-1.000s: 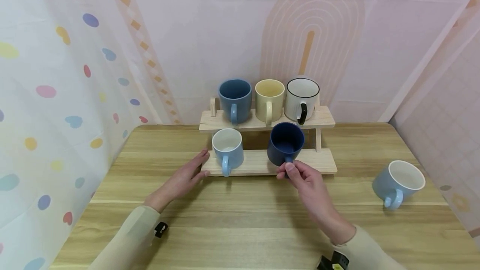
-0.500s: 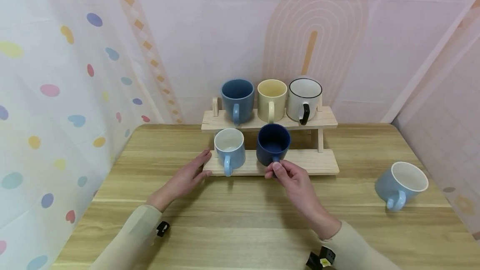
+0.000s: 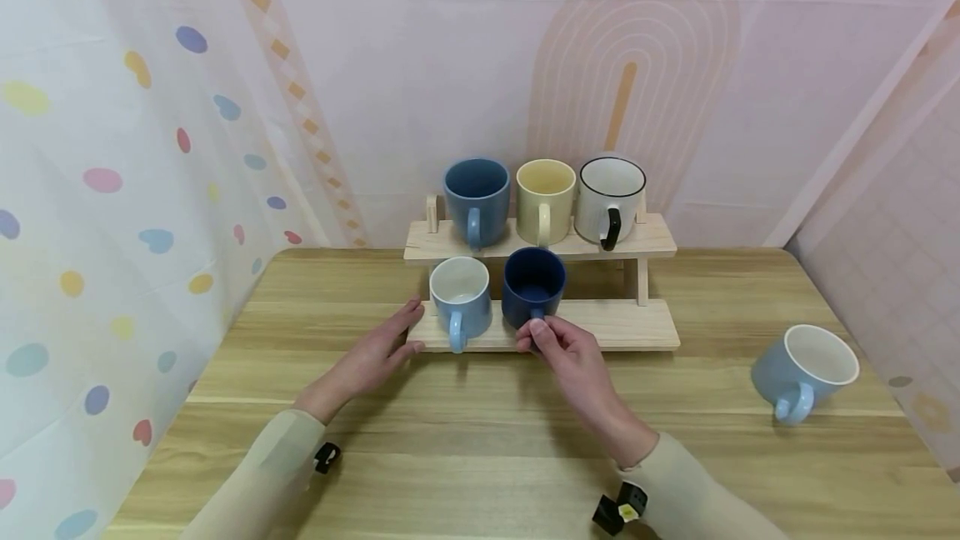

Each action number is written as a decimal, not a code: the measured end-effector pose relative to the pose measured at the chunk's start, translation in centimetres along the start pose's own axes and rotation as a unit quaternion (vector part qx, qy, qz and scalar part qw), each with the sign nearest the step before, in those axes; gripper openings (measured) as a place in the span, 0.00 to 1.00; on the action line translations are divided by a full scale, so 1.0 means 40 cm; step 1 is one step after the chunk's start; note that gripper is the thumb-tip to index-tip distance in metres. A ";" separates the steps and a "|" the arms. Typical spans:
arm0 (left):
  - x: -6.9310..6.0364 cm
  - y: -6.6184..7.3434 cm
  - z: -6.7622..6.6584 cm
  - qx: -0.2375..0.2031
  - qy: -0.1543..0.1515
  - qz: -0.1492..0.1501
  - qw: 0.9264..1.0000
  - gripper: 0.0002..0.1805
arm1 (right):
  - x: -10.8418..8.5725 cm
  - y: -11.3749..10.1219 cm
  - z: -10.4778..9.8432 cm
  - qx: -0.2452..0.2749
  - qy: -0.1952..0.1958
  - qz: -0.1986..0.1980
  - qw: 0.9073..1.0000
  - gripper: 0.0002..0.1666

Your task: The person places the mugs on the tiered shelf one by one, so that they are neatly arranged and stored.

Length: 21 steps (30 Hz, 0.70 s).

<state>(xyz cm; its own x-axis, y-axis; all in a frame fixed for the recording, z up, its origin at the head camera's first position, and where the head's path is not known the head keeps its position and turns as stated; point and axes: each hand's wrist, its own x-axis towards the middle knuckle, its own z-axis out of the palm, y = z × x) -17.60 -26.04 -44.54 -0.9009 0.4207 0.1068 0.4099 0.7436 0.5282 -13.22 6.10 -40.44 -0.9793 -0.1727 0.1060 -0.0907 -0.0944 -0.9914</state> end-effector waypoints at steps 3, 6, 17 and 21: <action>0.000 0.001 -0.001 -0.001 -0.001 -0.001 1.000 0.34 | 0.005 0.004 0.003 0.011 0.002 0.004 1.000 0.17; 0.000 0.001 -0.001 -0.001 -0.002 -0.004 1.000 0.34 | 0.009 0.009 0.006 0.020 0.001 0.009 1.000 0.17; -0.004 0.001 0.001 -0.003 0.008 0.005 1.000 0.34 | 0.021 0.036 0.013 0.015 0.009 0.010 1.000 0.18; -0.002 0.002 0.000 -0.006 0.005 -0.001 1.000 0.35 | 0.022 0.041 0.017 0.017 0.014 0.006 1.000 0.19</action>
<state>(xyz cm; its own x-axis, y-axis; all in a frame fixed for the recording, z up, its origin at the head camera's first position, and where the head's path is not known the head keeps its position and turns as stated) -17.48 -26.02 -44.51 -0.9028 0.4147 0.1139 0.4069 0.7379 0.5384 -14.11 5.14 -41.94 -0.9850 -0.1462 0.0919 -0.0737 -0.1254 -0.9894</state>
